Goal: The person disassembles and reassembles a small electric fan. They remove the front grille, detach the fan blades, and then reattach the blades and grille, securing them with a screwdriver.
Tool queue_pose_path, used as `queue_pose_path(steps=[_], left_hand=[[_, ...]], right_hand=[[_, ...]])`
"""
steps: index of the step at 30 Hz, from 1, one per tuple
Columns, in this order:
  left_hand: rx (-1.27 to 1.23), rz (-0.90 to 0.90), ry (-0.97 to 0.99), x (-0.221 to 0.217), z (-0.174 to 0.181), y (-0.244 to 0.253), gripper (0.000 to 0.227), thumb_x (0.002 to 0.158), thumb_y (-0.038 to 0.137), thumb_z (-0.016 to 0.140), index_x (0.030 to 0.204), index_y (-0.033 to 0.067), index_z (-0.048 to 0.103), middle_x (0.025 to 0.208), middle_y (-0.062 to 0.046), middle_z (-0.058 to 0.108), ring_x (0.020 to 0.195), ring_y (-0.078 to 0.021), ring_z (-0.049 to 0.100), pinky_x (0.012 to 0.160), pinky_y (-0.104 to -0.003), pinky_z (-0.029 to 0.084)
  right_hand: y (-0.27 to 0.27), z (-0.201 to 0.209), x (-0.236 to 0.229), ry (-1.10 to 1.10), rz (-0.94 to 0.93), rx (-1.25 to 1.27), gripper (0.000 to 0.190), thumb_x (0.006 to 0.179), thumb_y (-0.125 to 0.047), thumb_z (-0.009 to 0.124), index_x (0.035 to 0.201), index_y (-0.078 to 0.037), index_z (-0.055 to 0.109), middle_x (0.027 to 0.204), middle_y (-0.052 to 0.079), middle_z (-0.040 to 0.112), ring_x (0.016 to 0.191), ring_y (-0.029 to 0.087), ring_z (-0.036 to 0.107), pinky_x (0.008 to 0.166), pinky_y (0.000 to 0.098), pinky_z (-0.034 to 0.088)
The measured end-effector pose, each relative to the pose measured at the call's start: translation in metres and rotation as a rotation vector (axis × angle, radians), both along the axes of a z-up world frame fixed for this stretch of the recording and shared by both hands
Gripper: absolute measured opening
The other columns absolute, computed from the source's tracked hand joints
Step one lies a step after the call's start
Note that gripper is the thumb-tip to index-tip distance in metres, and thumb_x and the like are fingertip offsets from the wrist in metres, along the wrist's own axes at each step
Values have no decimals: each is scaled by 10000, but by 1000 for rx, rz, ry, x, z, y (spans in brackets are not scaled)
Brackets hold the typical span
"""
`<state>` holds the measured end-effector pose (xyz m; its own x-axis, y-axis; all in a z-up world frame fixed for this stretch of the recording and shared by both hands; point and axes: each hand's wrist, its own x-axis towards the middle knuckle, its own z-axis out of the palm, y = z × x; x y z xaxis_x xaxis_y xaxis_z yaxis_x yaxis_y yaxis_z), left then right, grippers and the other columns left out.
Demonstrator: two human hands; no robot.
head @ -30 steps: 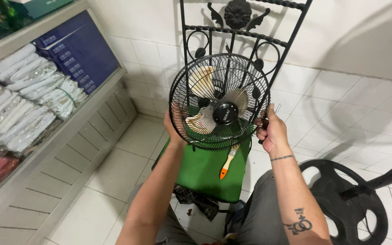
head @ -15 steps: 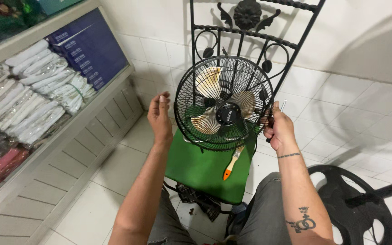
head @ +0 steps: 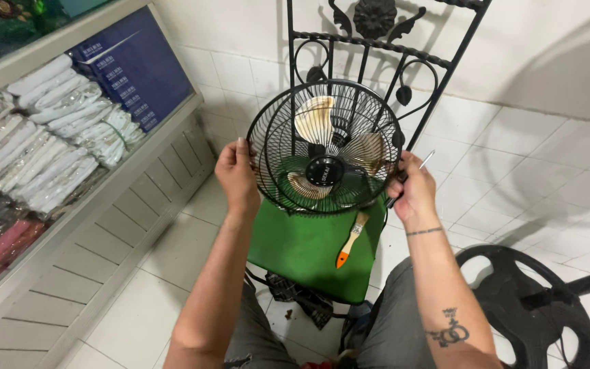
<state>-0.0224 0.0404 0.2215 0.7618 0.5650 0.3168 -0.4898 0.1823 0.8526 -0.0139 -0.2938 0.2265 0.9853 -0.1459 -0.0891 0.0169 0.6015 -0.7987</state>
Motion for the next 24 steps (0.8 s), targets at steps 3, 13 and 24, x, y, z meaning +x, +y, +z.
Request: queue_pose_path(steps=[3, 13, 24], left_hand=[[141, 42, 156, 6, 33, 5, 255, 1020, 248, 641, 977, 7, 714, 762, 8, 661, 618, -59, 519, 534, -250, 421], [762, 159, -50, 84, 118, -26, 258, 921, 257, 725, 864, 6, 754, 684, -90, 701, 592, -149, 645, 588, -341, 509], [876, -165, -40, 134, 137, -70, 124, 864, 104, 720, 946, 37, 786, 813, -103, 780, 731, -153, 732, 683, -306, 571]], right_hand=[[6, -3, -17, -100, -62, -176, 213, 976, -131, 513, 1178, -73, 544, 825, 69, 649, 471, 122, 405, 413, 287, 328], [25, -57, -37, -207, -256, -974, 613, 993, -483, 713, 1240, 48, 533, 871, 64, 653, 680, 102, 587, 592, 246, 486], [79, -91, -64, 15, -266, -654, 654, 917, -506, 689, 1166, 61, 479, 837, 90, 669, 552, 142, 607, 509, 281, 483]])
